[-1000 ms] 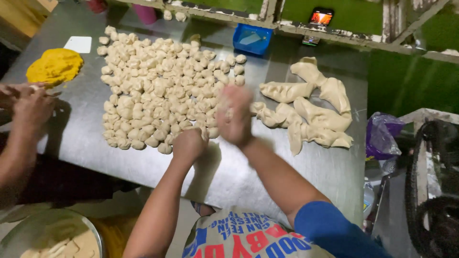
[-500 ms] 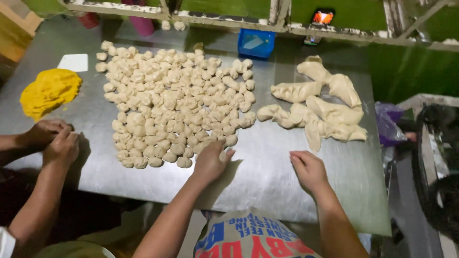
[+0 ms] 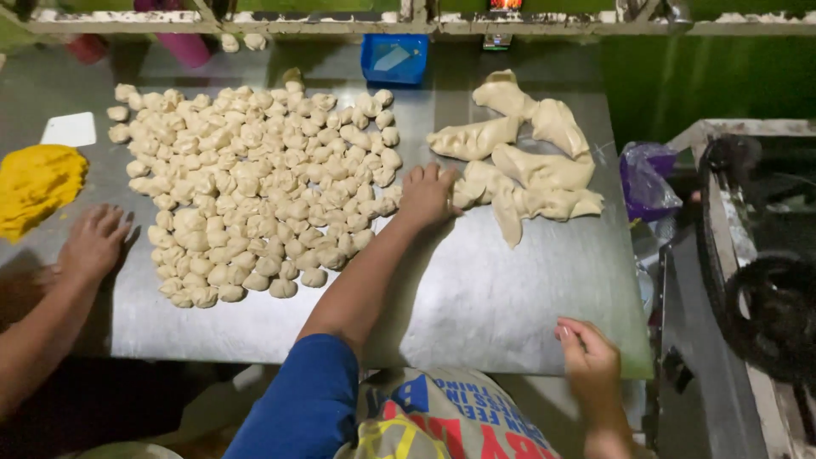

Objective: Forming small dough balls from a large pile of dough on a metal table in a bakery.

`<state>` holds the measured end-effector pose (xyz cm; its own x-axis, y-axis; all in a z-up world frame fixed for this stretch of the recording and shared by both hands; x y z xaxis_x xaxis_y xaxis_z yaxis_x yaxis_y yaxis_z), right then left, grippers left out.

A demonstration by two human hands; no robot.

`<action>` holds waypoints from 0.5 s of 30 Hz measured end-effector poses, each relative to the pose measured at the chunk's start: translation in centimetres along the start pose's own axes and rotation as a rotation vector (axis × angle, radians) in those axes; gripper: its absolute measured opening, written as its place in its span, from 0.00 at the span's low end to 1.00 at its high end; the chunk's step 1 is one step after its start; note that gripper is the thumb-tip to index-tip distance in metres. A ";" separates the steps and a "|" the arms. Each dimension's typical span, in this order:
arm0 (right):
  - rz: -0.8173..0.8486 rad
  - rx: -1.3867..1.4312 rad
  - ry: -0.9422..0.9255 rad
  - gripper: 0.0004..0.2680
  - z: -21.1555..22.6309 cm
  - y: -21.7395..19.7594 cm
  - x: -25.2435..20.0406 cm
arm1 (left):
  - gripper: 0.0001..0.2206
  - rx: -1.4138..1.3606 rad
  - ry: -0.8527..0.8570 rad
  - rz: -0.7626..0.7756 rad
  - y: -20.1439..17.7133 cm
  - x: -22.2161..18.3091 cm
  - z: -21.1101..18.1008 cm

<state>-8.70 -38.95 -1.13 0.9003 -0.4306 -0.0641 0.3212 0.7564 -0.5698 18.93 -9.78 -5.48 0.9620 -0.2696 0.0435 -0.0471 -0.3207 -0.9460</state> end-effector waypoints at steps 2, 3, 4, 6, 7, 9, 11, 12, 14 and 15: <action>0.055 0.065 -0.082 0.09 -3.8 1.0 2.6 | 0.24 -0.082 0.031 -0.044 1.8 0.3 0.0; 0.098 0.122 -0.156 0.09 -5.7 1.5 3.7 | 0.09 -0.175 0.075 -0.083 2.9 0.4 -0.2; 0.102 0.131 -0.166 0.09 -6.1 2.5 4.9 | 0.09 -0.166 0.071 -0.093 1.0 -1.6 -2.3; 0.225 0.062 -0.573 0.21 -6.4 5.0 7.1 | 0.17 -0.490 0.034 0.130 -2.3 -5.8 -6.5; 0.232 0.070 -0.585 0.21 -4.8 6.1 7.7 | 0.17 -0.483 0.026 0.118 -4.1 -7.8 -8.1; 0.366 -0.014 -0.914 0.34 -1.4 8.5 7.6 | 0.13 -0.499 0.074 0.266 -7.5 -12.3 -11.5; 0.582 -0.018 -0.707 0.26 2.4 8.8 7.0 | 0.18 -0.406 -0.030 0.201 -7.5 -15.6 -10.8; 0.787 -0.027 -0.499 0.20 4.5 9.2 6.9 | 0.26 -0.313 -0.129 0.131 -7.7 -17.1 -10.2; 0.742 -0.126 -0.733 0.23 4.8 9.9 6.6 | 0.23 -0.269 -0.056 0.022 -6.3 -20.8 -7.9; 0.687 -0.226 -0.955 0.26 5.2 10.5 6.5 | 0.21 -0.224 0.017 -0.075 -5.7 -22.6 -6.5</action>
Point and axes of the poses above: each hand's wrist, its own x-axis towards the middle knuckle, its own y-axis out of the palm, z = x × y, the point moved 1 cm from there along x, towards the middle knuckle, and after that the axes turned 7 degrees about -z, right-handed, at the moved point
